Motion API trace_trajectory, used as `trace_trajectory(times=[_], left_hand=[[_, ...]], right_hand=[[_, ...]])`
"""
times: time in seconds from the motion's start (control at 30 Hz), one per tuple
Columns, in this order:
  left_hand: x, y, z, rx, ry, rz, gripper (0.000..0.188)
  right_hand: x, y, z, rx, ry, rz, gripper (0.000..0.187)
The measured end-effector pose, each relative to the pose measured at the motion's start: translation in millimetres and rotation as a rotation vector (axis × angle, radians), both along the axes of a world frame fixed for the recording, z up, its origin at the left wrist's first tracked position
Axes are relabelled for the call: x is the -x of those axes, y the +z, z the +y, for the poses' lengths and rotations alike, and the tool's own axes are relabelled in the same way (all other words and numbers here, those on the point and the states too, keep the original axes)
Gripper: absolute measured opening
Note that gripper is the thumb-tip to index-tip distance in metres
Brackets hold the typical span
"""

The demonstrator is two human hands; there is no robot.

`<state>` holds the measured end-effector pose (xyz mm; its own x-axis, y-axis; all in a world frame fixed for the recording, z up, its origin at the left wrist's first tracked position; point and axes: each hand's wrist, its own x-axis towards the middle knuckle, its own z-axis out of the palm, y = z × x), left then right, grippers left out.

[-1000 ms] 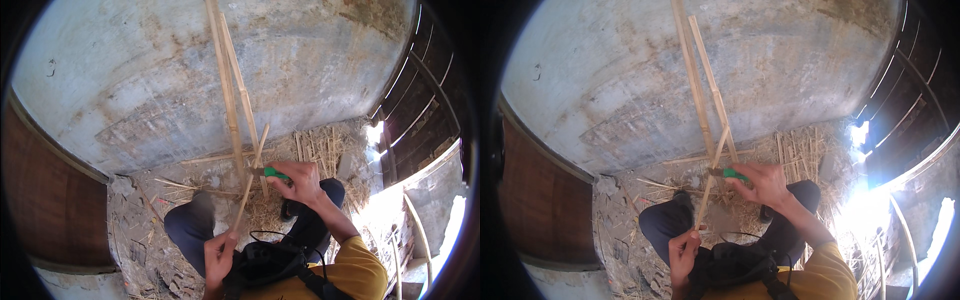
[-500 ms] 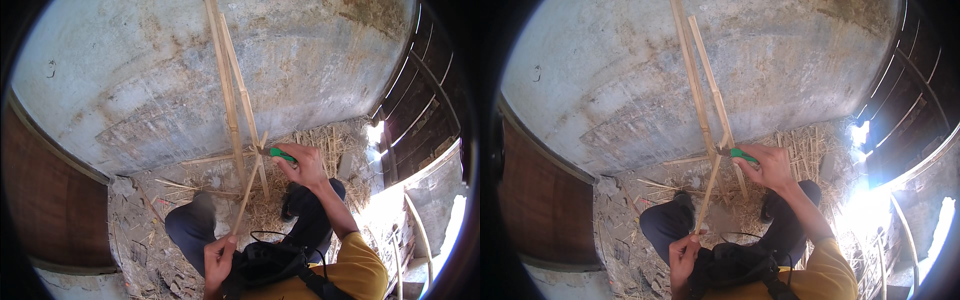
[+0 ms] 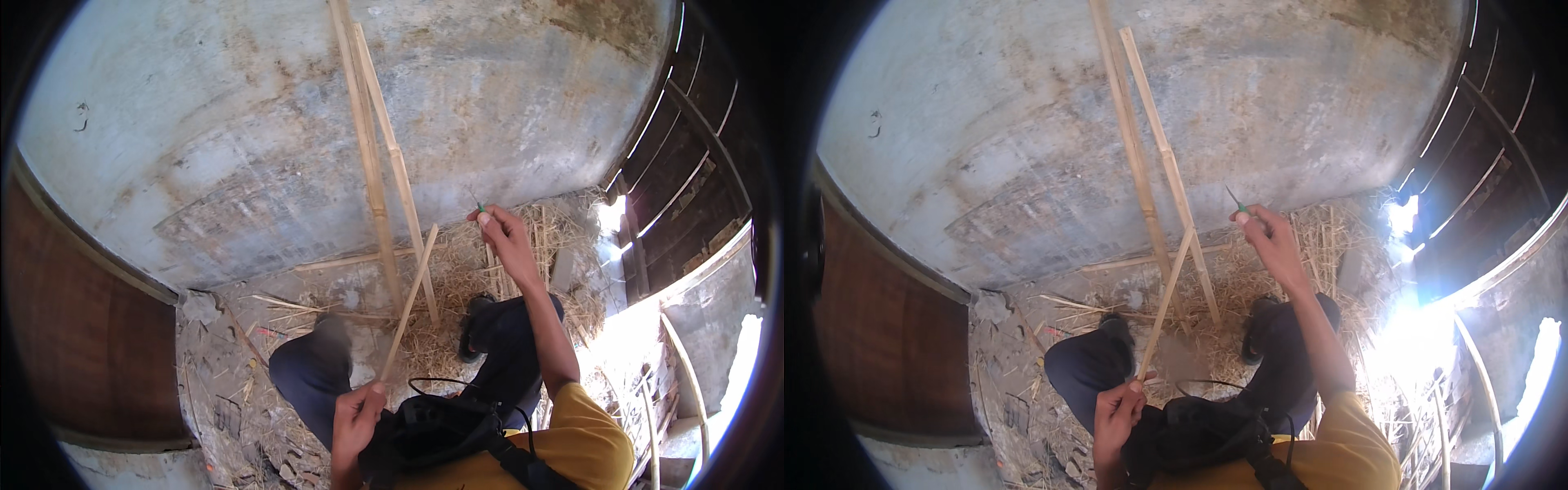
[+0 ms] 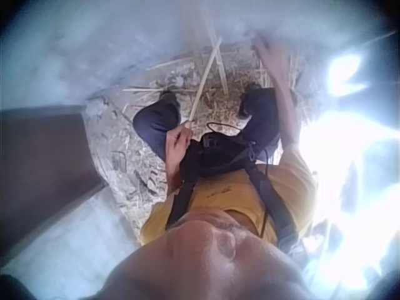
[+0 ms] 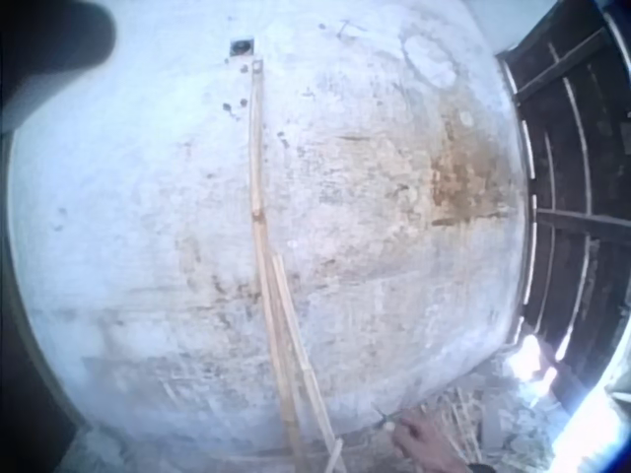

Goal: The person shaves thin bamboo slats using a small knife, holding the slats against a larger bamboo frame while sitting down.

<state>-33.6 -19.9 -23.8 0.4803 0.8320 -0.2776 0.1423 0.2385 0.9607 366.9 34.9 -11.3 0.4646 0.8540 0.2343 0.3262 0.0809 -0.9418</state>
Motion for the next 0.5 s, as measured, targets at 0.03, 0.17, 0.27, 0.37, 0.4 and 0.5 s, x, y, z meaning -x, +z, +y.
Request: trace_trajectory(times=[0.03, 0.17, 0.27, 0.37, 0.4, 0.5], left_hand=[[-2.0, -0.8, 4.0, -0.013, -0.003, 0.008, 0.04], [-8.7, -3.2, 12.0, -0.02, -0.049, 0.017, 0.031], [-14.5, -10.4, 13.5, -0.075, -0.114, 0.026, 0.037], [-18.9, -5.1, 14.8, -0.083, -0.157, -0.037, 0.036], [-18.8, -2.5, 15.4, -0.053, -0.18, -0.037, 0.034], [-15.6, 4.0, 18.9, -0.017, -0.255, -0.055, 0.029]], right_hand=[[7.5, -0.5, -0.1, 0.009, 0.06, 0.107, 0.044], [46.1, 9.7, -4.2, 0.014, 0.254, 0.405, 0.05], [62.8, 9.1, -6.1, -0.022, 0.272, 0.537, 0.042], [65.1, 6.1, -6.7, -0.059, 0.22, 0.631, 0.033], [64.2, 7.2, -6.0, -0.082, 0.198, 0.643, 0.031], [59.4, 16.2, -3.6, -0.156, 0.131, 0.705, 0.029]])
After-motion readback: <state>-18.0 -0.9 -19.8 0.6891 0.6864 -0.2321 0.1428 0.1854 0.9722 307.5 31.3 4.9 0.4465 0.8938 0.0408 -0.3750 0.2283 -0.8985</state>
